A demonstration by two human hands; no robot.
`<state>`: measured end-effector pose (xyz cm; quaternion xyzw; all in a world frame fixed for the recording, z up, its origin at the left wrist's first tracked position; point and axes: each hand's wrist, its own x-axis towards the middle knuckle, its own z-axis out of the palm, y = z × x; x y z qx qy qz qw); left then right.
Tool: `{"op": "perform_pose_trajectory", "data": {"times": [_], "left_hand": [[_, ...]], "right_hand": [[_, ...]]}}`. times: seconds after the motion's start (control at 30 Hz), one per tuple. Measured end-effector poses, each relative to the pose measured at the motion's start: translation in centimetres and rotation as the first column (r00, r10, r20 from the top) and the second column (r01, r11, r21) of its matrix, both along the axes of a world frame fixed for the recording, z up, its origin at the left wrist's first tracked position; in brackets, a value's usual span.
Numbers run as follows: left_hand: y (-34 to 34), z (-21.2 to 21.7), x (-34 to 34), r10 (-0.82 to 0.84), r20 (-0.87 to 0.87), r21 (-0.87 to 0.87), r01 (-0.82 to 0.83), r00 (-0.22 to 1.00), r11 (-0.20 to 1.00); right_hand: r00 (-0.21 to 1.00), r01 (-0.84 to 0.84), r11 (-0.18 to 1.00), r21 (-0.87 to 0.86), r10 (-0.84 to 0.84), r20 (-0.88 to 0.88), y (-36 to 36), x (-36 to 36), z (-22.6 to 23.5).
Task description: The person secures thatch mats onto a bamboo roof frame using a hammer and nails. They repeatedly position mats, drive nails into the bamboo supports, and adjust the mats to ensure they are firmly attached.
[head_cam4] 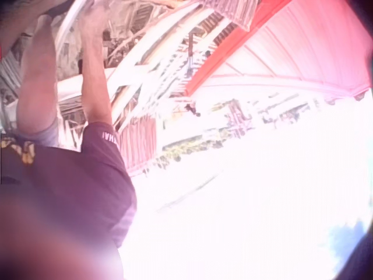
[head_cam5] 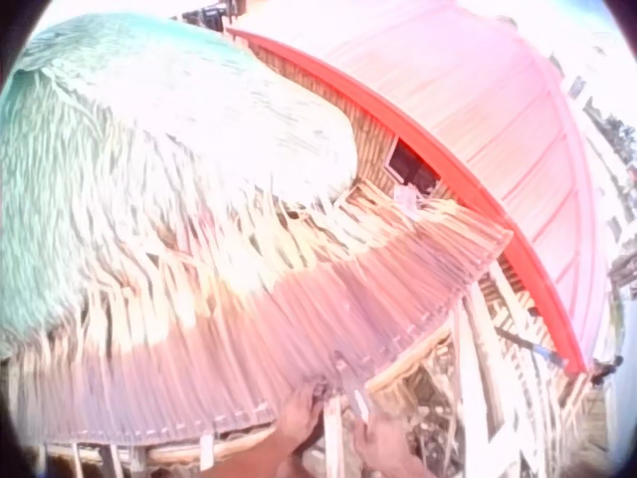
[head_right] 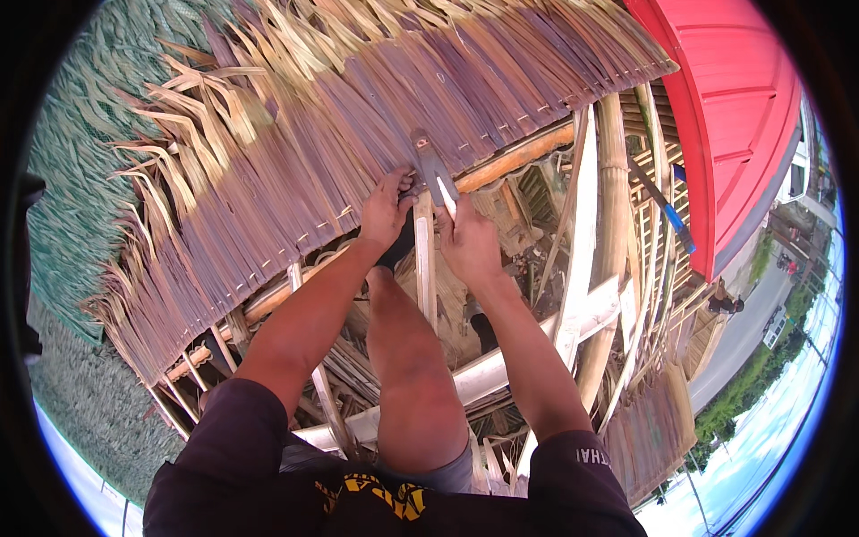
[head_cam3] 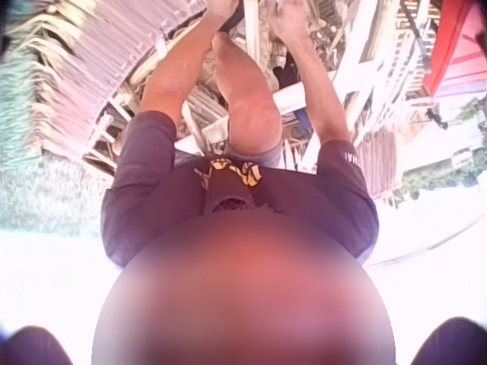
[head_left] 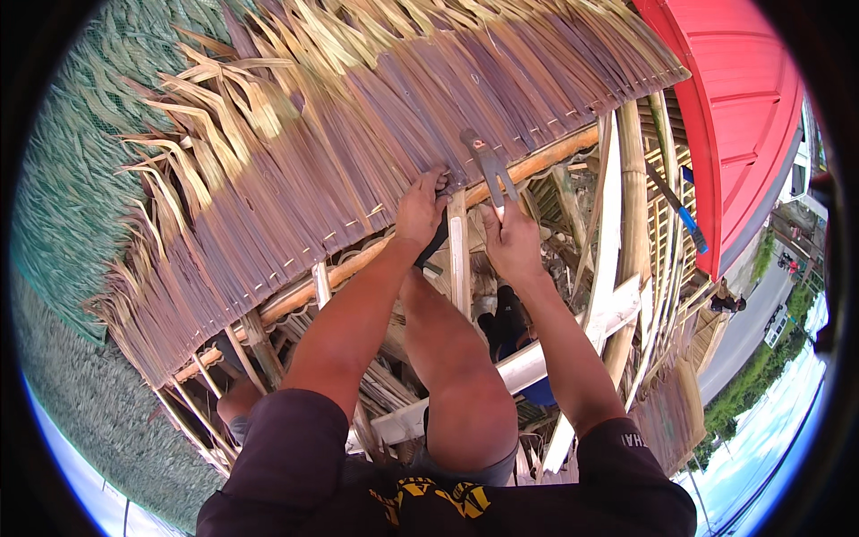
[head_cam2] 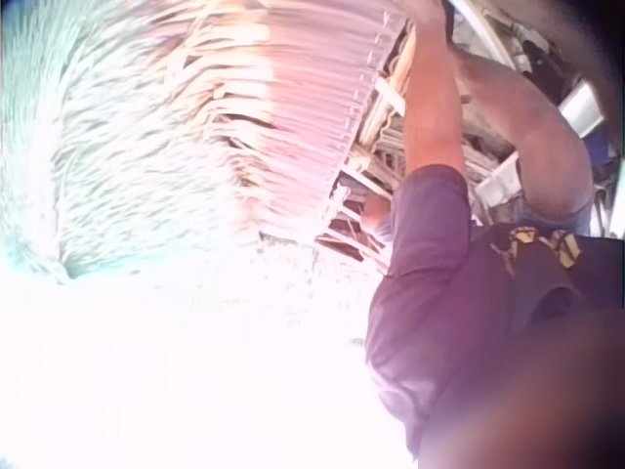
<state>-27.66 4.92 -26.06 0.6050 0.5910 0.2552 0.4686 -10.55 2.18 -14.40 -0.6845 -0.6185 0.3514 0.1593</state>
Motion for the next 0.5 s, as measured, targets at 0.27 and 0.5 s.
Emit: {"op": "perform_pose_trajectory", "data": {"times": [0.27,0.5], "left_hand": [[1.0,2.8,-0.2,-0.075,-0.046,-0.027,0.074,0.996,0.997],[3.7,8.4,8.2,0.106,0.436,-0.252,0.008,0.894,0.968]], "right_hand": [[0.983,0.157,0.977,-0.141,-0.142,0.112,-0.7,1.4,-4.0],[0.408,0.627,0.612,-0.482,-0.785,-0.467,4.8,3.9,-1.6]]}}
